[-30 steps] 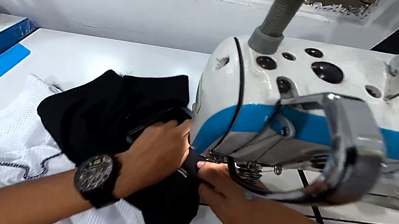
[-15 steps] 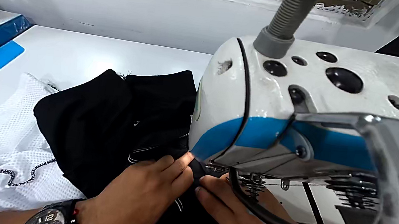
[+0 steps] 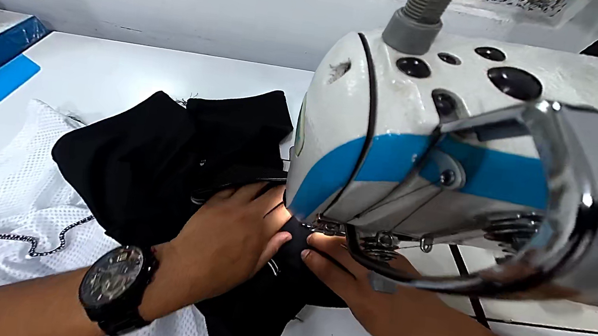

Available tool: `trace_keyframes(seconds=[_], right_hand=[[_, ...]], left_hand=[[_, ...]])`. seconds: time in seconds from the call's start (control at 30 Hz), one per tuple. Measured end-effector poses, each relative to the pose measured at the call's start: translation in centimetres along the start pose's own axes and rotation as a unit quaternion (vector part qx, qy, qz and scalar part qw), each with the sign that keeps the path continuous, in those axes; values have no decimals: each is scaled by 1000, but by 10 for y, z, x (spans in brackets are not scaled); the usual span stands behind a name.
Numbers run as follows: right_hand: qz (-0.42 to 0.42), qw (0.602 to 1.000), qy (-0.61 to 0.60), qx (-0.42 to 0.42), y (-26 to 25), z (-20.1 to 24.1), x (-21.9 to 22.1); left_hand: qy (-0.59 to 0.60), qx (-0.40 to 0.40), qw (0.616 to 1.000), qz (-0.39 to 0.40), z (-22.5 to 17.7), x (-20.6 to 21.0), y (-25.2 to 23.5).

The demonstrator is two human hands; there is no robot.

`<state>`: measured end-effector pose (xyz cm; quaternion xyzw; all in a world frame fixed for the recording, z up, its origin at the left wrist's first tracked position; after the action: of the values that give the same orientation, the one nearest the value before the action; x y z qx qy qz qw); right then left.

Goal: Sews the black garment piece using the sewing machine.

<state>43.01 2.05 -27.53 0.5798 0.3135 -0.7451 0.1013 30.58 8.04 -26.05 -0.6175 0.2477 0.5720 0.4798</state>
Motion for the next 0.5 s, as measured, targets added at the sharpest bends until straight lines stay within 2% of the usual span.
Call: trace_keyframes(seconds=[0.1,0.17,0.3,0.4,0.5], right_hand=[[-2,1000,21,12,-2,-4,-1],[-12,999,30,9,-2,0,-3],[-11,999,-29,-15,14,16,-13],[-2,996,-83,-31,18,21,-14],[0,998,-64,-22,13,18,-10]], left_hand=[[64,8,998,29,18,4,-12],[92,37,995,13,21,-6,-19],[99,45,992,-64,-4,-19,3],[91,60,992,-68,-19,-11,14],[79,60,993,-68,-19,-10,13]])
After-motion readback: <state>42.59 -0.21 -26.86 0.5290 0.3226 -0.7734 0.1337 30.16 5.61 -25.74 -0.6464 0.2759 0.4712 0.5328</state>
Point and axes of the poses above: each hand's wrist, its own y-axis away from the middle knuckle, its own x-axis out of the palm, z = x × y, the point moved 9 cm from there along -y, towards the middle knuckle, and after that the axes turned 13 degrees about x, right-handed, at the moved point
